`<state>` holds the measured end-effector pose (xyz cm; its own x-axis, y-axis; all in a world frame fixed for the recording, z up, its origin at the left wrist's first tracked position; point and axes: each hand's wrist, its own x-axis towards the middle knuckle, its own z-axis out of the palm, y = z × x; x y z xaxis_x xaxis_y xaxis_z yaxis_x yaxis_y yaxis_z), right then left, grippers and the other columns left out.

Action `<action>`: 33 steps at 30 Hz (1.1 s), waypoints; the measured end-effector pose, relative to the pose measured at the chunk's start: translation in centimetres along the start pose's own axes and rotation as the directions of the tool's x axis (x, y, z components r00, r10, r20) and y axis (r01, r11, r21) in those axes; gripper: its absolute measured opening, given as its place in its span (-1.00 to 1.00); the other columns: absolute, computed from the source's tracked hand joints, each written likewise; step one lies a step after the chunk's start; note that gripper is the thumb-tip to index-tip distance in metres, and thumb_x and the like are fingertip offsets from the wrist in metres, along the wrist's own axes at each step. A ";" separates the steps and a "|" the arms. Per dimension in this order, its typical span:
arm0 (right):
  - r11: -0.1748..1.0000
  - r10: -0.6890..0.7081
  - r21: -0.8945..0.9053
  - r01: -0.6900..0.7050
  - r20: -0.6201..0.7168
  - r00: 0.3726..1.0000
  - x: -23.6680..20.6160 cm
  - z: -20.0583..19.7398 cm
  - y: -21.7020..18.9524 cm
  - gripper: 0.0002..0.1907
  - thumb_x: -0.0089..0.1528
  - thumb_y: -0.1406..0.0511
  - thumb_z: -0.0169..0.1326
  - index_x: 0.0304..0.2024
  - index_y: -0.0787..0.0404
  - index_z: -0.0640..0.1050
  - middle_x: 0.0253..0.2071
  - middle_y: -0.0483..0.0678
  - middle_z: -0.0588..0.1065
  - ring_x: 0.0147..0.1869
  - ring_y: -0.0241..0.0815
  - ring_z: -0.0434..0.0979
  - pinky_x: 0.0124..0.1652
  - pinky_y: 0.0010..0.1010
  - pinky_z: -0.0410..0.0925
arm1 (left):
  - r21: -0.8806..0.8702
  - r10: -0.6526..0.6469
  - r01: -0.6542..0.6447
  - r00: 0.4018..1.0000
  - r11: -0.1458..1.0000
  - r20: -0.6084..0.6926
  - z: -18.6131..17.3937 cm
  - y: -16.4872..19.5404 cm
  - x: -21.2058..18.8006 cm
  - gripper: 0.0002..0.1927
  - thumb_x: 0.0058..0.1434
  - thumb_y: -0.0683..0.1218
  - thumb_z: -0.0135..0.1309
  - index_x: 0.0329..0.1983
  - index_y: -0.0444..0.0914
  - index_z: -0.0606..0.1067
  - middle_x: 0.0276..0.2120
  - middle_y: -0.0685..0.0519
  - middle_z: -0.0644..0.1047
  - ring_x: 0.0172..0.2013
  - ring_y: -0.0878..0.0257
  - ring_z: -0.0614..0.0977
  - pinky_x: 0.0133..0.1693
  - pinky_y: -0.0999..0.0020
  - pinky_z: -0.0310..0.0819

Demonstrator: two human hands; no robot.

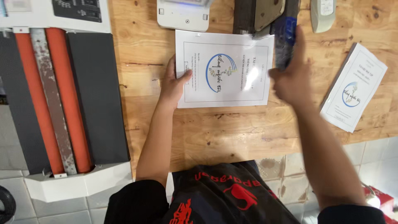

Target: The person aligns a stack of printed papers on a wooden table, uses a hammer to press the spine, and then operates a binding machine to staple the documents. The person handles the paper stack and a hammer, then places the stack into a binding machine.

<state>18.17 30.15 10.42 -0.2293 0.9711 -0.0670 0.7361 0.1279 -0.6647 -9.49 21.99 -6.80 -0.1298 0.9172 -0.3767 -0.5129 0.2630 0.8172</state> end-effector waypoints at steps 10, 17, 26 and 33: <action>0.659 0.664 0.328 -0.677 0.169 0.728 3.3 2.7 6.2 -0.59 0.36 0.12 0.05 0.16 0.20 0.47 -0.06 0.01 0.50 -0.01 -0.10 0.53 -0.03 -0.32 0.47 | -0.008 -0.061 0.061 0.998 0.998 0.003 0.0 0.2 0.4 -0.33 0.26 -0.29 0.09 0.44 -0.21 0.21 0.18 -0.02 0.50 0.16 0.22 0.54 0.16 0.29 0.45; 0.799 0.390 0.524 -0.293 -0.082 0.917 -0.9 5.2 7.5 -0.62 0.27 0.27 0.12 0.11 0.27 0.49 -0.07 -0.13 0.56 -0.05 -0.31 0.53 -0.08 -0.46 0.38 | -0.036 0.058 -0.057 0.998 0.998 0.024 1.3 -0.3 -2.3 -0.33 0.29 -0.32 0.06 0.45 -0.22 0.18 0.21 -0.04 0.47 0.19 0.20 0.52 0.18 0.28 0.44; 0.645 0.455 0.664 -0.379 0.065 0.888 -6.3 0.4 12.8 -0.76 0.24 0.41 0.14 -0.04 0.39 0.54 -0.19 -0.03 0.57 -0.19 -0.30 0.54 -0.19 -0.47 0.39 | 0.013 0.092 -0.092 0.995 0.996 0.034 5.0 -2.2 -7.5 -0.34 0.30 -0.32 0.08 0.45 -0.23 0.19 0.22 -0.05 0.47 0.20 0.20 0.51 0.18 0.29 0.43; 0.633 0.437 0.656 -0.411 0.135 0.889 -12.7 -4.9 19.3 -0.70 0.28 0.37 0.19 -0.01 0.39 0.44 -0.18 0.05 0.59 -0.21 -0.26 0.58 -0.24 -0.48 0.45 | 0.179 0.117 -0.133 0.988 0.975 0.102 11.4 -5.7 -11.9 -0.45 0.32 -0.29 0.13 0.33 -0.32 0.24 0.10 -0.04 0.50 0.13 0.24 0.54 0.16 0.32 0.45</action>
<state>38.46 21.30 2.09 0.0321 0.8922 -0.4506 0.1421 -0.4503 -0.8815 4.62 13.00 -2.06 -0.1014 0.9673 -0.2324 -0.3305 0.1876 0.9250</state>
